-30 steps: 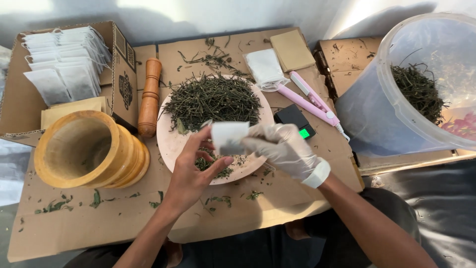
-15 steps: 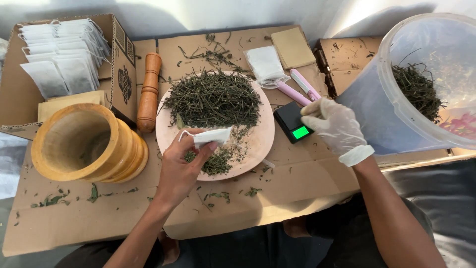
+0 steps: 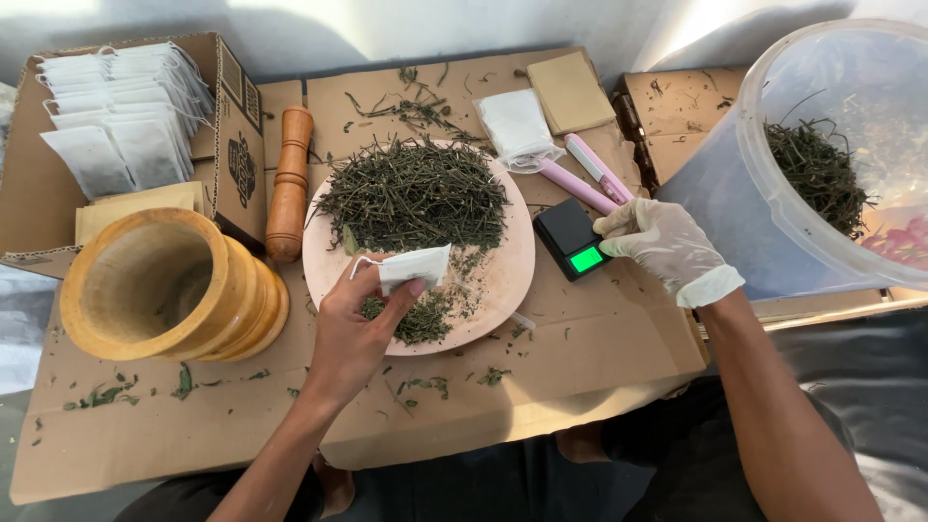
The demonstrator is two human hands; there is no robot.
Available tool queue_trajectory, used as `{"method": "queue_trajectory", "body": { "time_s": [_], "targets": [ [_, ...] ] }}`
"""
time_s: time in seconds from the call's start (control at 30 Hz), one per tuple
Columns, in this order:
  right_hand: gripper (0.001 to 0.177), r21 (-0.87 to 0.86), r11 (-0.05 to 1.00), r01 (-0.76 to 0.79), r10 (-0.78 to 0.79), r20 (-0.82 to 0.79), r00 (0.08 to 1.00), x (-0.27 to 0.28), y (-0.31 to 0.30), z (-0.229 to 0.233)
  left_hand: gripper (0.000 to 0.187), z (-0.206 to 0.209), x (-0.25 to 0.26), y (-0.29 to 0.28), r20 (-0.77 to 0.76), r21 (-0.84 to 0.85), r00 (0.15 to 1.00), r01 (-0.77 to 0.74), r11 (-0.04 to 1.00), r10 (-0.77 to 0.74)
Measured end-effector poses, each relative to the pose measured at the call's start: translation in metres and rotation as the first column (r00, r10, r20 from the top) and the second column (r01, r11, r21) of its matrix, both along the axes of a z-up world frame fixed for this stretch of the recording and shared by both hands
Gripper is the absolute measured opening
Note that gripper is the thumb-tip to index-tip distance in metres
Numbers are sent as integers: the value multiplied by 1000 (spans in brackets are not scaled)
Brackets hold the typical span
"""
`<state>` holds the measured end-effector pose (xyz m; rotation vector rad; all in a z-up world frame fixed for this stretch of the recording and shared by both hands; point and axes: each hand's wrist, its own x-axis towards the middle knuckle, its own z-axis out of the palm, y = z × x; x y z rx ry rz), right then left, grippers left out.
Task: The person scoops dried tea leaves from a plate into small white tea bags using a spoon. After filling each bag, they place it into a cardboard box. The person repeats this process multiple times.
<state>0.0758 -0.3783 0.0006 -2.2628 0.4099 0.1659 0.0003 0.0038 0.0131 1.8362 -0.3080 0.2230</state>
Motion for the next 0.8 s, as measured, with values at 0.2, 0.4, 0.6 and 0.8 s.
{"method": "queue_trajectory", "body": {
  "time_s": [0.2, 0.4, 0.6, 0.8],
  "targets": [
    [32, 5, 1000, 10, -10, -8, 1000, 5, -1, -5, 27, 5, 0, -2, 24, 11, 1000, 10, 1000, -11],
    [33, 121, 993, -17, 19, -13, 1000, 7, -2, 8, 27, 8, -4, -2, 26, 3, 1000, 11, 1000, -11],
    [32, 142, 990, -24, 25, -6, 1000, 4, -1, 12, 26, 7, -3, -1, 39, -3, 999, 25, 1000, -25],
    [35, 129, 989, -76, 84, -58, 995, 12, -12, 13, 27, 4, -4, 0, 9, 10, 1000, 23, 1000, -24]
  ]
}}
